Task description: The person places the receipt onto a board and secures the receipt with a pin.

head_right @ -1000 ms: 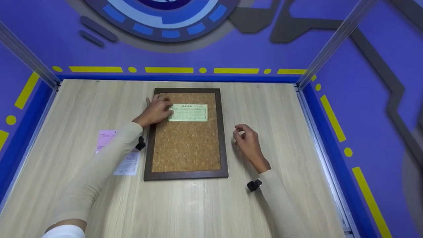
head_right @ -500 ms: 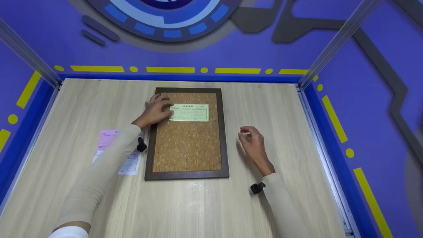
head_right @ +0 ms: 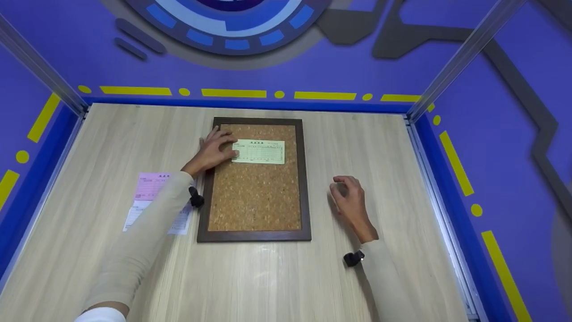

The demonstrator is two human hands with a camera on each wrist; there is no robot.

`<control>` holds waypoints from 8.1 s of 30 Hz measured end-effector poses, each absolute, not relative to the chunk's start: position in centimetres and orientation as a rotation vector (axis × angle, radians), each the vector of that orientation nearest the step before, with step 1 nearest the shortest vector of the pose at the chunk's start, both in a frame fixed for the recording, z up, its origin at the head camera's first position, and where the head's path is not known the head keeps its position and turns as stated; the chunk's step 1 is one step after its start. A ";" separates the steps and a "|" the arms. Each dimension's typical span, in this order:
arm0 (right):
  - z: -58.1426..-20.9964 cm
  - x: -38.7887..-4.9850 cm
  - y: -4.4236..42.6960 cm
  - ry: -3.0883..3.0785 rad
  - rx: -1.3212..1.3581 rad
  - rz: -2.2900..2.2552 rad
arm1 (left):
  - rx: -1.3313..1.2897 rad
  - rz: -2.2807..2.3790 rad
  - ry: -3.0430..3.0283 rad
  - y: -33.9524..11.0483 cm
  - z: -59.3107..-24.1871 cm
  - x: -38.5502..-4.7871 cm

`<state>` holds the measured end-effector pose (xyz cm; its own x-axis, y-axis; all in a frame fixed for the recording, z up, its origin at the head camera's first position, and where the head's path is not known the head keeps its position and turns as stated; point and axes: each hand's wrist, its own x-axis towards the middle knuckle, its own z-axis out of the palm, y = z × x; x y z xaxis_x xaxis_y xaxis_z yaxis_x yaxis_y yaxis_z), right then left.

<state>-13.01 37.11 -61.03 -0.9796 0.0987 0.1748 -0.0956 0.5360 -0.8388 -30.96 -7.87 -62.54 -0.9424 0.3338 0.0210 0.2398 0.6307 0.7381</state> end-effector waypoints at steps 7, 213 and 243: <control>-61.8 -12.4 37.6 -2.571 -0.049 1.392 | 0.507 1.107 2.743 -8.0 -61.1 -30.0; -59.8 -23.4 26.9 -2.445 0.267 1.616 | 0.667 1.108 2.628 -9.7 -63.2 -30.1; -59.7 -26.4 23.6 -2.632 0.363 1.564 | 0.678 0.987 2.623 -9.6 -62.7 -30.5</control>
<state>-26.36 23.62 -59.67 -0.9706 -0.1710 0.1694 -0.2305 0.4580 -0.8586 -30.45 -9.64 -62.66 -0.8579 0.5083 -0.0744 0.3333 0.6608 0.6725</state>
